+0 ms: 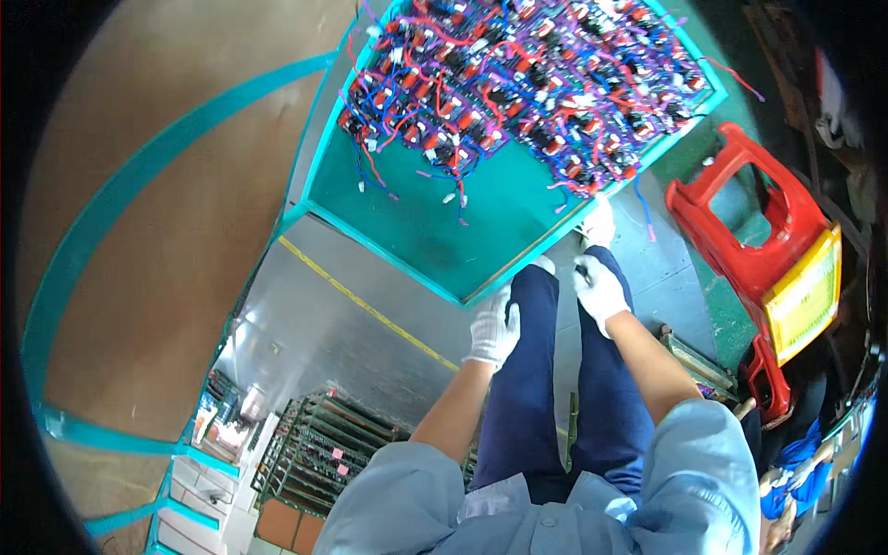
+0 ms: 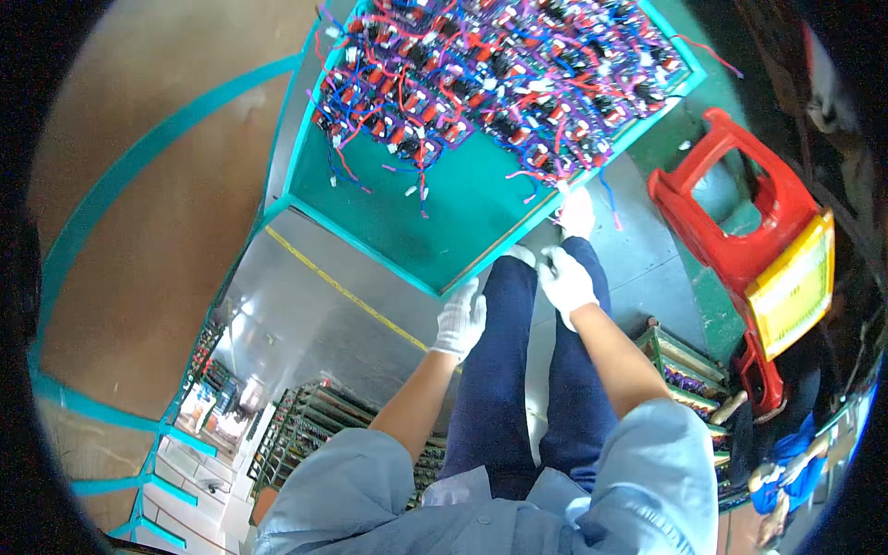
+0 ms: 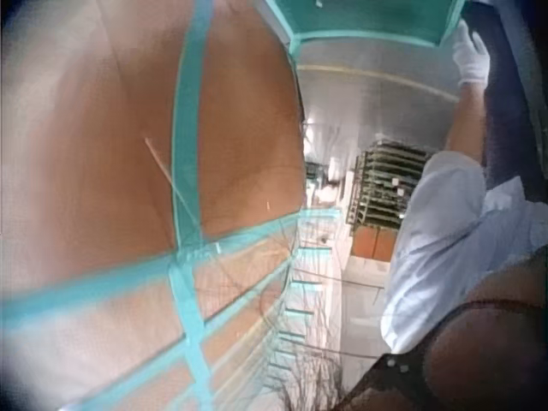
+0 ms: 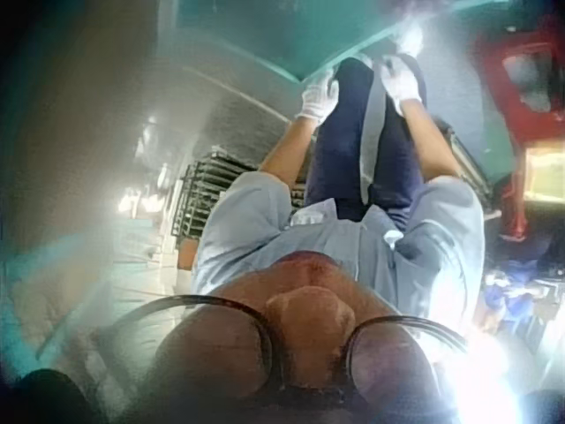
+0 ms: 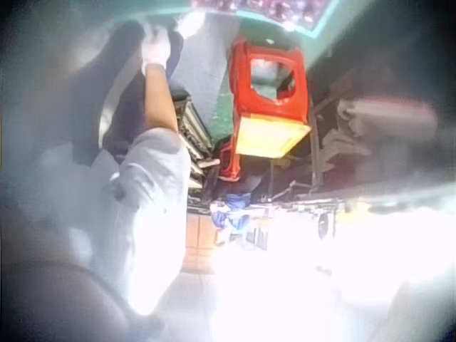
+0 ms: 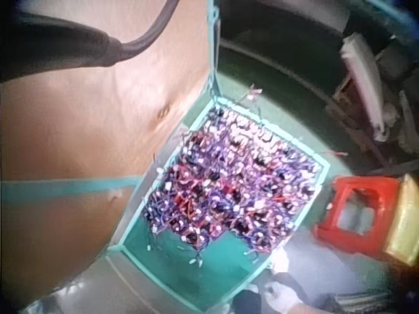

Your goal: The person assembles electronic circuit boards by attaching electronic components and wires by hand, then inspects the final assembly.

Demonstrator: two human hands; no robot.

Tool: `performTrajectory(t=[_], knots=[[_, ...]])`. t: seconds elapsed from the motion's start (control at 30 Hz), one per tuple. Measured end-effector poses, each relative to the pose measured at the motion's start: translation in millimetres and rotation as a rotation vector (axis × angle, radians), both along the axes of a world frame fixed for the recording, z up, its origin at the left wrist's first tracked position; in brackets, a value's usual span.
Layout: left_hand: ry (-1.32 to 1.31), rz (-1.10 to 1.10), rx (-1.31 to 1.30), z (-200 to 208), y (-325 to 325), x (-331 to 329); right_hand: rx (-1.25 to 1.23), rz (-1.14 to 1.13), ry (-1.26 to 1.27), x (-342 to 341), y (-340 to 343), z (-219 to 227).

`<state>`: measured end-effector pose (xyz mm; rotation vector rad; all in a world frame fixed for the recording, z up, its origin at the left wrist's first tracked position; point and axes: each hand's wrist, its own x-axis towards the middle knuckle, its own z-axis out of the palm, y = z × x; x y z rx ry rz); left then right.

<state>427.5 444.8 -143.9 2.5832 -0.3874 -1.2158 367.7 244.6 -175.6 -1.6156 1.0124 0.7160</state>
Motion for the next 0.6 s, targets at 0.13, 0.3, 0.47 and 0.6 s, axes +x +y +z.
performTrajectory(t=[0.13, 0.3, 0.47, 0.6], knots=[[0.065, -0.028, 0.010, 56, -12, -12, -0.072, -0.167, 0.017, -58, -42, 49], [0.028, -0.107, -0.101, 113, -24, -8, -0.191, -0.319, 0.014, -131, -52, 110], [0.024, -0.243, -0.237, 172, -49, -5, -0.041, -0.786, 0.206, -202, -25, 208], [-0.104, -0.711, -0.426, 95, -29, -3, -0.239, -0.755, 0.184, -251, 15, 230]])
